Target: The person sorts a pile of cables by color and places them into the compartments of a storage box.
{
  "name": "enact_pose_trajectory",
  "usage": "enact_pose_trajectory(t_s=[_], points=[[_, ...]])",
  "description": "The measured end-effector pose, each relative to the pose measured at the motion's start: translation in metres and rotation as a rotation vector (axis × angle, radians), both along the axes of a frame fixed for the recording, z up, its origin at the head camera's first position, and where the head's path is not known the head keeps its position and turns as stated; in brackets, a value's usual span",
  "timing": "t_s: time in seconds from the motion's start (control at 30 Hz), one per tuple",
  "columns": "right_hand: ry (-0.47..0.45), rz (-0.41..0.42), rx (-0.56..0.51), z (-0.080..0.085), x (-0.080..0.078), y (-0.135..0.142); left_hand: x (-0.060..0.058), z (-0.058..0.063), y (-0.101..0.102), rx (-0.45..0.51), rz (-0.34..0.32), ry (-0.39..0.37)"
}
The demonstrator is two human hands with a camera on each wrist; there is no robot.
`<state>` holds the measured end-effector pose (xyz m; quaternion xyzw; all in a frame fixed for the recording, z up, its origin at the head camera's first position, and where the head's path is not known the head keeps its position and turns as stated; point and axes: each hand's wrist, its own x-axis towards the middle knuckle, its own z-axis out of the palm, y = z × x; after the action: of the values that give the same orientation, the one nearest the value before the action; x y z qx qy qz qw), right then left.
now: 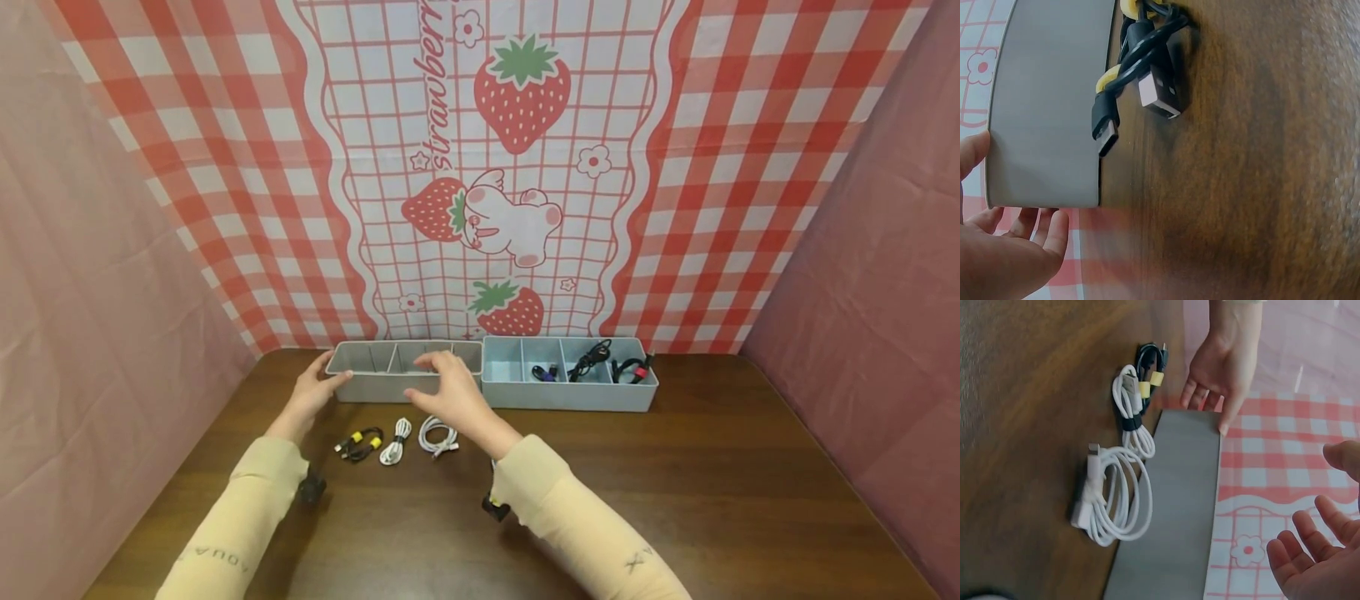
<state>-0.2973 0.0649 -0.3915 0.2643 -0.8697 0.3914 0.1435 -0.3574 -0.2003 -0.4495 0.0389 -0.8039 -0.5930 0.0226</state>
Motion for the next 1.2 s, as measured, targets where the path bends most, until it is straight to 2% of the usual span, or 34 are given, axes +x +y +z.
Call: enact_pose_trajectory(t_s=[0.27, 0.67, 0.97, 1.2], points=[[-0.079, 0.059, -0.024, -0.014, 0.000, -0.014, -0.002, -0.001, -0.001, 0.003, -0.001, 0.004], [-0.128, 0.081, 0.062, -0.036, -0.008, -0.027, -0.002, 0.000, 0.001, 0.002, -0.001, 0.008], [-0.149, 0.123, 0.132, -0.050, -0.013, -0.034, -0.002, 0.000, 0.000, 0.013, 0.015, 0.010], [-0.112, 0.168, 0.239, -0.059, -0.019, -0.039, -0.001, 0.001, 0.000, -0.008, 0.013, 0.001]])
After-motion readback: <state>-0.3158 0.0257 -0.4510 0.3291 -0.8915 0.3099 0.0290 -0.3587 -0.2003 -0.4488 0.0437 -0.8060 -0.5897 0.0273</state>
